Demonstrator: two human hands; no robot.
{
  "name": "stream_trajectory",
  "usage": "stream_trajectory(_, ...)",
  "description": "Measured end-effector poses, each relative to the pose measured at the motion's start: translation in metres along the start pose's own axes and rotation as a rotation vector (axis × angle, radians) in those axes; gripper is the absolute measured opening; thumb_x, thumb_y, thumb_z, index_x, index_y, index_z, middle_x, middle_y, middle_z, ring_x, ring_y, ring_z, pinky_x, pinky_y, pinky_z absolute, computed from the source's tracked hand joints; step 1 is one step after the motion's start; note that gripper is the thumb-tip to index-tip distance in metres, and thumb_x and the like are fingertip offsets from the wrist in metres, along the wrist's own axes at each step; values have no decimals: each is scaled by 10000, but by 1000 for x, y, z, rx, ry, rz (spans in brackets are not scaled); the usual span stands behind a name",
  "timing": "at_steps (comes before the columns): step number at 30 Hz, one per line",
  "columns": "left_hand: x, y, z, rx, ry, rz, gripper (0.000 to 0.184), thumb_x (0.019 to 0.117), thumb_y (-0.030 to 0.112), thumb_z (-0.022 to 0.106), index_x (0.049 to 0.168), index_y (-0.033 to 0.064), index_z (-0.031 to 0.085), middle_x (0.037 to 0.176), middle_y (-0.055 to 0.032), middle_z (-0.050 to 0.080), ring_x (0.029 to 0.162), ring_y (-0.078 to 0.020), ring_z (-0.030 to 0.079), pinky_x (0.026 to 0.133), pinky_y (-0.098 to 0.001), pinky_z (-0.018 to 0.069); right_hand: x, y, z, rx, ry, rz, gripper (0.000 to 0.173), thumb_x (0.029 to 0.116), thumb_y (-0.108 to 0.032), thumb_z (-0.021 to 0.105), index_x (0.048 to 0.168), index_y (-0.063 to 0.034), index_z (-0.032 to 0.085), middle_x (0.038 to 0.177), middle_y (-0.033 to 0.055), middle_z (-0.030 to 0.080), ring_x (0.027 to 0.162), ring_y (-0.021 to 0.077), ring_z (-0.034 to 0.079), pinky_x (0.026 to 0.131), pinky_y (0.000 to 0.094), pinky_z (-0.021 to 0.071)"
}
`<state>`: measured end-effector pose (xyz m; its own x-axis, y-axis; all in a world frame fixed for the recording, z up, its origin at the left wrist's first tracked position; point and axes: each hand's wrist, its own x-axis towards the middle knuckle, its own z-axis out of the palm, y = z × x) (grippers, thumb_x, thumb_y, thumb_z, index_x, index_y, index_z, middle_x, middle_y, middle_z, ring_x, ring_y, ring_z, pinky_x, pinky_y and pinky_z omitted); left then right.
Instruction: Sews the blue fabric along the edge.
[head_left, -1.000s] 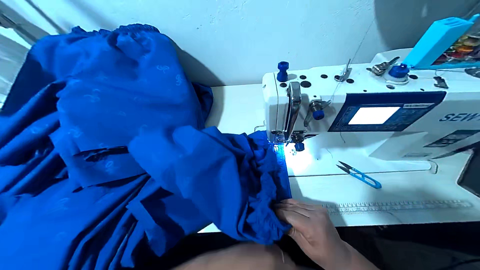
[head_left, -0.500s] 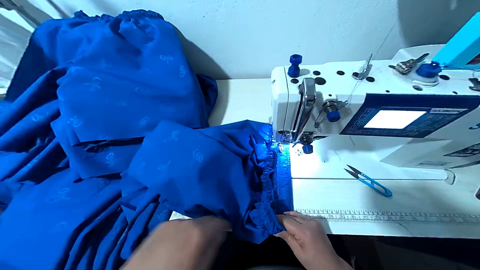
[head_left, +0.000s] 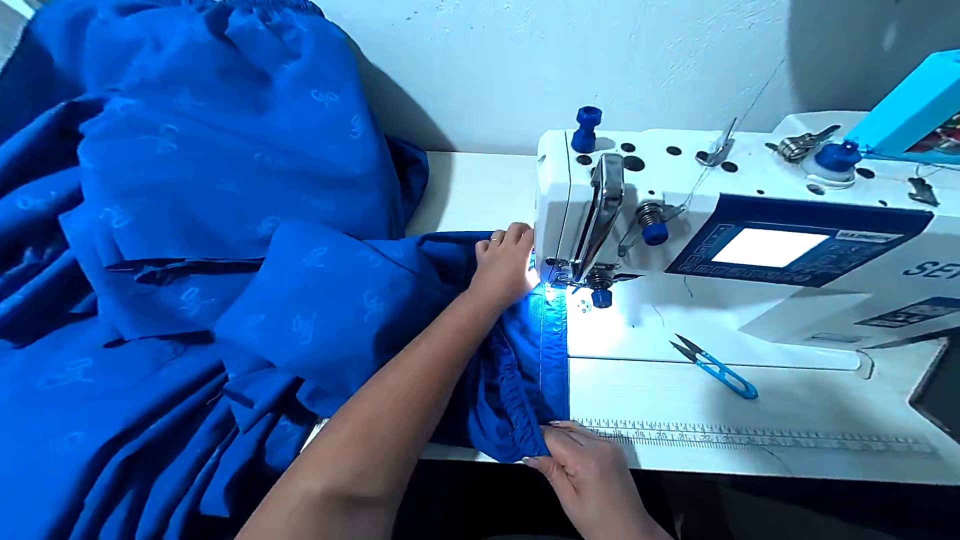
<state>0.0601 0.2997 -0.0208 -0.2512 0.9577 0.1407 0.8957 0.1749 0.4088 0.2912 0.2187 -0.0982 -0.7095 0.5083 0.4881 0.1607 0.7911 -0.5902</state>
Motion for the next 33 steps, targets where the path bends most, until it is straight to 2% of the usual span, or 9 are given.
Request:
stream_trajectory(2,17,3,-7,-92,-229,-91,448,907,70,717,1330,-36,616,1419,-216,565,1345,-434,466,1048,-682,307,-1,-1,-2,5,-5,3,337,998,-334,599,862,-58,735,804,25,761,853,105,756,926,269,577)
stream_trajectory(4,25,10,-9,-58,-284,-127,412,914,75,724,1307,-15,640,1348,-204,621,1320,-408,488,1081,-655,279,-1,-2,-4,17,-8,13,319,992,-313,611,885,-45,748,850,35,778,892,111,762,945,267,569)
stream_trajectory(9,23,7,17,-59,45,-61,273,852,7,752,1118,-28,708,1117,-220,690,1149,-410,583,1034,-614,339,1,1,-7,43,-10,30,296,991,-279,618,883,-32,739,876,52,782,920,114,759,975,254,546)
stream_trajectory(12,29,3,14,36,99,13,223,888,54,730,1106,8,727,1113,-187,705,1130,-396,586,971,-604,353,8,8,-3,60,10,21,276,989,-271,619,888,-44,738,895,40,784,943,99,753,989,251,540)
stream_trajectory(15,66,-34,54,153,293,119,213,858,224,735,1040,116,768,1020,-77,734,1034,-316,622,931,-588,379,18,14,-1,53,10,31,294,1003,-303,607,890,-66,739,909,16,784,966,84,748,997,250,542)
stream_trajectory(21,97,-47,55,129,252,98,227,947,286,643,1045,125,769,1045,-58,734,1061,-304,616,951,-581,363,40,27,-4,49,-16,61,280,985,-293,628,918,-53,754,897,8,784,951,76,747,995,240,539)
stream_trajectory(29,131,-64,55,114,272,160,120,910,123,652,929,78,762,958,-98,714,1036,-359,618,937,-623,370,73,46,-9,55,-78,96,301,999,-298,616,927,-44,760,873,12,777,933,87,750,971,265,564)
stream_trajectory(31,141,-69,54,116,269,173,109,890,132,685,934,68,761,971,-114,722,1050,-378,626,944,-648,378,82,51,-11,108,-130,139,298,1003,-298,619,928,-50,766,860,10,770,911,80,742,941,273,573)
stream_trajectory(33,149,-73,53,131,256,168,143,901,188,713,973,80,775,1003,-113,733,1072,-378,631,963,-648,382,89,58,-12,135,-165,197,305,1008,-317,610,915,-74,768,820,3,748,833,71,722,811,272,591)
